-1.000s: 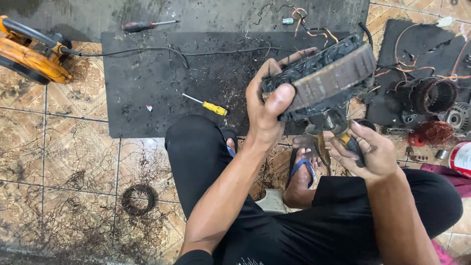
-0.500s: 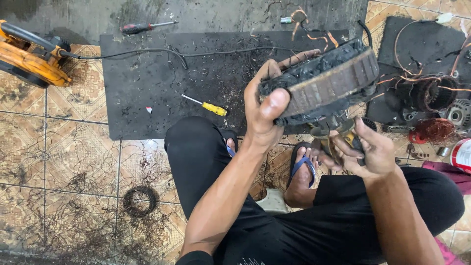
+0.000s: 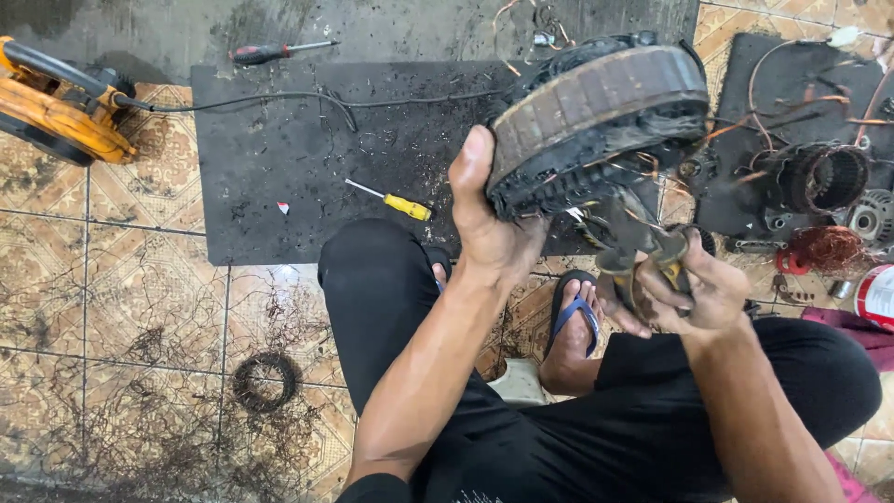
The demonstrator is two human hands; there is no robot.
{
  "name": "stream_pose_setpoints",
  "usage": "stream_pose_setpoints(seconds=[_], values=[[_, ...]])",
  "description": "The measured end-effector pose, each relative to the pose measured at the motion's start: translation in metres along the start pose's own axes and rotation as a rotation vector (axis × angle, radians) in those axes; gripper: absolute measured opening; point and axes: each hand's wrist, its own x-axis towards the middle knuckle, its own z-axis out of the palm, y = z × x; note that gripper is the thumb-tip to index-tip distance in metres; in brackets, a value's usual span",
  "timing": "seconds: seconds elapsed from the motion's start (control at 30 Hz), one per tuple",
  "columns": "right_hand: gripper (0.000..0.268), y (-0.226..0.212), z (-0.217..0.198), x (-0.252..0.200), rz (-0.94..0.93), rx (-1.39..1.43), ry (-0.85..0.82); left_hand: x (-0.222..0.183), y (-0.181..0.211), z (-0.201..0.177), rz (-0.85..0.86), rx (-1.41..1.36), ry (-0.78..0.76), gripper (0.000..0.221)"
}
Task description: Removing copper wire from a motor stator using pliers
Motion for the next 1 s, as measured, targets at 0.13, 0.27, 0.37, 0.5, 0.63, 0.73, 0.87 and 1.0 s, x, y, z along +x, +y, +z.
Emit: stream_pose_setpoints(seconds=[0.13,0.27,0.37,0.5,0.63,0.73,0.87,1.0], values=[[0.055,0.007,-0.013,-0.01,-0.001,0.093,0.005,-0.009,0.0,0.011,-0.018,-0.006,0.024,0.03],[0.037,0.014,-0.106,-0.081,-0.013,0.204,0.063,-0.023,-0.001,0.0,-0.01,0.108,0.011,0.058],[0.045,0.021,-0.152,-0.128,0.027,0.384,0.157,-0.02,0.017,0.026,-0.039,0.219,-0.045,0.057],[0.043,0.016,-0.162,-0.144,0.161,1.055,0.143,-0.029,0.042,0.057,-0.049,0.433,-0.009,0.06],[0.044,0.003,-0.106,-0.085,0.417,1.581,-0.334,-0.053,0.04,0.038,-0.105,0.167,0.046,0.054],[0.01,-0.004,-0.057,-0.063,-0.326,-0.054,0.507,-0.061,0.034,0.034,-0.228,0.015,0.076,0.053],[0.018,-0.009,-0.051,-0.061,-0.497,-0.224,0.582,-0.057,0.025,0.047,-0.285,0.176,0.078,0.072],[0.049,-0.01,-0.041,-0.047,-0.47,0.041,0.219,-0.059,0.009,0.046,-0.295,0.171,0.087,0.06]])
